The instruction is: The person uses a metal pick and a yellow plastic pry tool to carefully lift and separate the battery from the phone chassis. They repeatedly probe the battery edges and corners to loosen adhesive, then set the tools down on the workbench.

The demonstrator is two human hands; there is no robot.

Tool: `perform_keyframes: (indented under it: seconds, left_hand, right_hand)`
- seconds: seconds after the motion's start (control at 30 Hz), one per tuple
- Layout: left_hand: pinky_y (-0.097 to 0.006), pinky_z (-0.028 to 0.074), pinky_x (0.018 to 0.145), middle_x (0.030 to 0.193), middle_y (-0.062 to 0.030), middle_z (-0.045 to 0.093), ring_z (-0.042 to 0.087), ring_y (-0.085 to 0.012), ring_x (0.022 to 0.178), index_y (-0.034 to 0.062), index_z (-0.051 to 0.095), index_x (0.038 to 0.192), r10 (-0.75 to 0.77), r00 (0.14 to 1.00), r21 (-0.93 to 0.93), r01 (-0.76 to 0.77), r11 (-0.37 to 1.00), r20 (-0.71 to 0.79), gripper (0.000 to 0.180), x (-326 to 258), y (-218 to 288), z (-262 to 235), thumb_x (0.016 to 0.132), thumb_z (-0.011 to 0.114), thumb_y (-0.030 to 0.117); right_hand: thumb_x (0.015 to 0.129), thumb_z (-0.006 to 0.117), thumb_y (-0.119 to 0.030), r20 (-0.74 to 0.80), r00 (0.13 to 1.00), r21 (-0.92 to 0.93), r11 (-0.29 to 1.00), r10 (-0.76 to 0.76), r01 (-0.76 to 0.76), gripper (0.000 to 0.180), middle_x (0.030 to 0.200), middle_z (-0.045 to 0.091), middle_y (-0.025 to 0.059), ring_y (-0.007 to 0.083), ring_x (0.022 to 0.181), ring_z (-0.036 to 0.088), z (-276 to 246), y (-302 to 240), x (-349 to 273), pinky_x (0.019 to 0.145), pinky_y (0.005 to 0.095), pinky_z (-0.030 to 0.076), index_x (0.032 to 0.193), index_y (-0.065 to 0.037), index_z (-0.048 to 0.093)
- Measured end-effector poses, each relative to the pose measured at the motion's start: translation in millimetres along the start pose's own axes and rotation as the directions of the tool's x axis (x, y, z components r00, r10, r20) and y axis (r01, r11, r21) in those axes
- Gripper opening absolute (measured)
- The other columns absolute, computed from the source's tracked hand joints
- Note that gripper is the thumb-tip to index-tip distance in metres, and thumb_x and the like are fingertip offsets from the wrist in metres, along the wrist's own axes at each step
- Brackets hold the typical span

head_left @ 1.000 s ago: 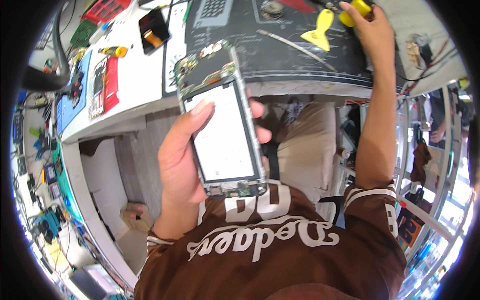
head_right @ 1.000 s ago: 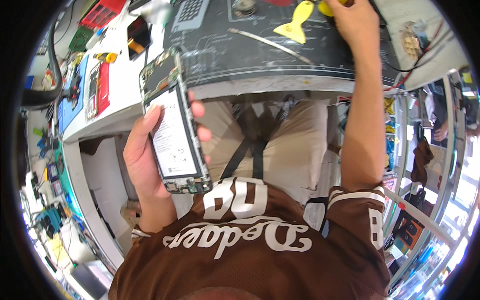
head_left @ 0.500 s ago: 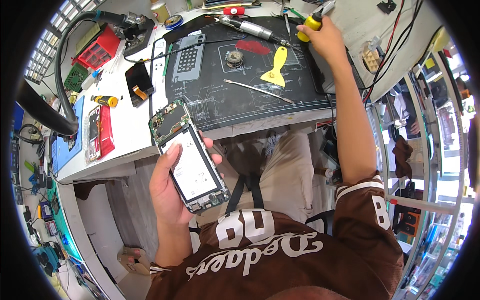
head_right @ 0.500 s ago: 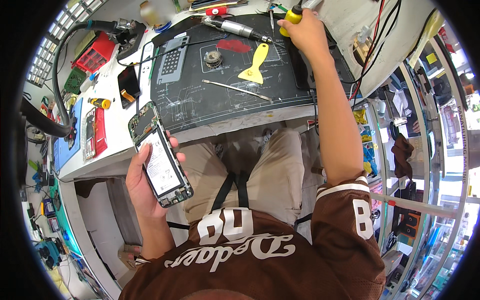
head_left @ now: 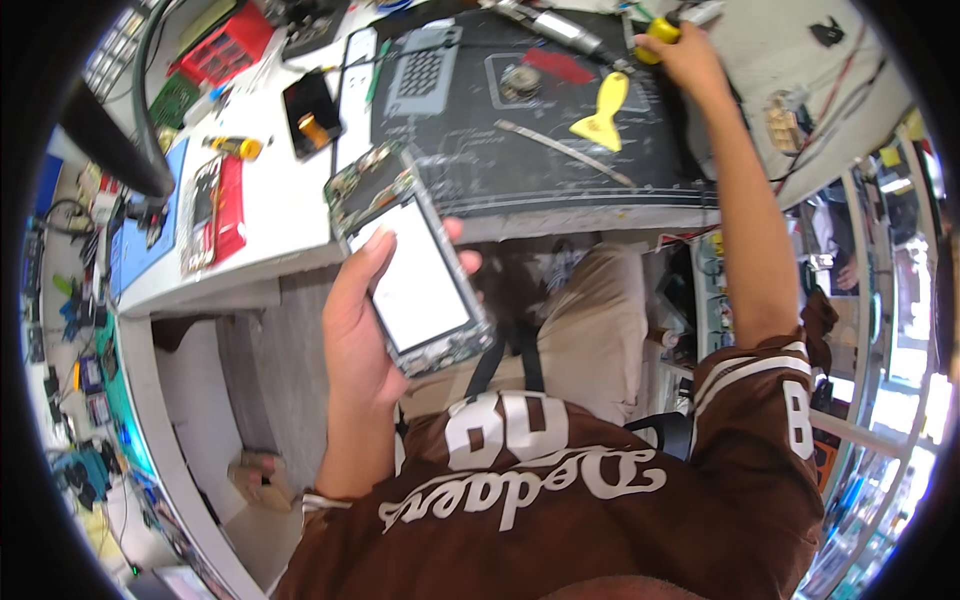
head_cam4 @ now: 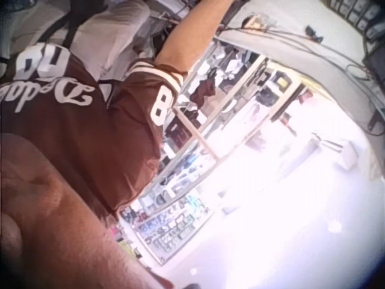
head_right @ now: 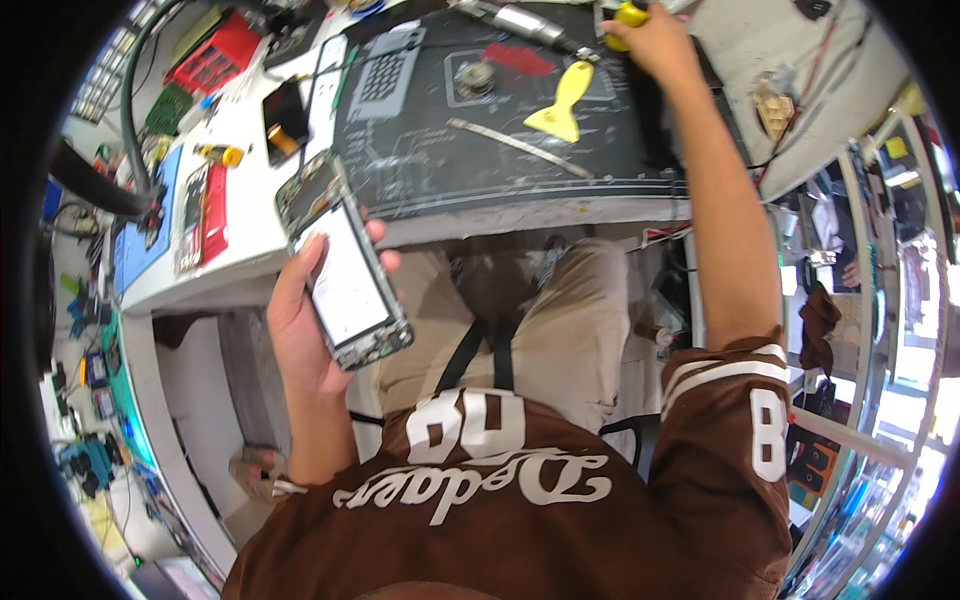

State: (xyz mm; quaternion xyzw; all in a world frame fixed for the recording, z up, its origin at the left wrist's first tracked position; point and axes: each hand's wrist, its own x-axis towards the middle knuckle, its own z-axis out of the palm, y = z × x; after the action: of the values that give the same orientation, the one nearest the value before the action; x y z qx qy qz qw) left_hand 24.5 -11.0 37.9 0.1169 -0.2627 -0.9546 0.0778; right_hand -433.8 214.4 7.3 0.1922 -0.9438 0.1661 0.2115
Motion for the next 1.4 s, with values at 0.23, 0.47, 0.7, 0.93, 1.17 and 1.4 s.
perform_keyframes:
  seconds: [0.23,0.47,0.7,0.93,1.17,1.4]
  left_hand:
    - [-0.042,0.067,0.079,0.122,-0.0212,0.067,0.072,-0.0297,0.105,-0.0039,0.055,0.133,0.029,0.999,0.036,-0.028,0.999,-0.037,0.042,8.3,-2.2,-7.1,0.106,0.051,0.028]
    - [-0.041,0.066,0.081,0.124,-0.0218,0.066,0.072,-0.0298,0.106,-0.0029,0.053,0.135,0.067,0.997,0.082,-0.064,0.995,-0.046,0.043,20.6,-4.7,-5.4,0.106,0.051,0.029]
    - [-0.042,0.066,0.082,0.127,-0.0227,0.066,0.072,-0.0309,0.107,-0.0016,0.053,0.136,0.102,0.995,0.041,-0.101,0.994,-0.018,0.043,21.0,-2.0,-11.3,0.107,0.049,0.029]
    - [-0.042,0.067,0.081,0.126,-0.0226,0.066,0.072,-0.0315,0.107,-0.0021,0.053,0.136,0.133,0.991,0.009,-0.132,0.991,-0.005,0.043,19.8,0.8,-16.8,0.107,0.047,0.030]
    - [-0.042,0.066,0.081,0.126,-0.0222,0.066,0.071,-0.0321,0.107,-0.0024,0.053,0.136,0.130,0.992,-0.005,-0.130,0.992,0.000,0.044,23.1,1.9,-18.8,0.107,0.046,0.030]
    - [-0.043,0.066,0.083,0.126,-0.0217,0.066,0.071,-0.0322,0.109,-0.0027,0.053,0.136,0.120,0.993,-0.010,-0.120,0.993,-0.002,0.044,24.8,2.0,-19.0,0.107,0.046,0.030]
  right_hand:
    - [0.085,0.077,-0.061,-0.096,0.972,0.282,0.942,0.215,-0.180,0.082,0.122,0.072,0.0152,0.0190,0.108,0.068,-72.5,-14.1,-56.5,0.095,0.0305,0.052,0.137,0.000,0.063]
    - [0.095,0.070,-0.015,0.022,0.904,0.487,0.794,-0.427,0.363,0.020,0.101,0.071,0.0103,0.0231,0.089,0.068,-68.4,-145.2,-175.6,0.083,0.0332,0.054,0.111,-0.003,0.075]
    - [0.088,0.070,-0.016,0.037,0.860,0.261,0.835,-0.510,0.484,0.011,0.098,0.064,0.0093,0.0301,0.095,0.063,-44.3,-164.9,-178.4,0.082,0.0410,0.055,0.093,-0.005,0.072]
    - [0.091,0.068,-0.017,0.216,0.932,0.483,0.862,-0.290,0.156,0.014,0.086,0.072,0.0089,0.0247,0.084,0.070,-63.8,-179.5,-171.5,0.074,0.0380,0.054,0.099,-0.005,0.066]
    - [0.105,0.056,-0.013,0.372,0.913,0.879,0.380,-0.169,-0.288,0.033,0.100,0.069,0.0095,0.0118,0.082,0.066,-79.4,-172.5,-169.9,0.072,0.0228,0.053,0.134,0.001,0.061]
    - [0.108,0.043,-0.014,0.335,0.887,0.642,-0.612,-0.319,-0.462,0.047,0.139,0.059,0.0294,0.0326,0.125,0.064,-75.8,-156.4,-193.9,0.110,0.0388,0.052,0.146,0.014,0.041]
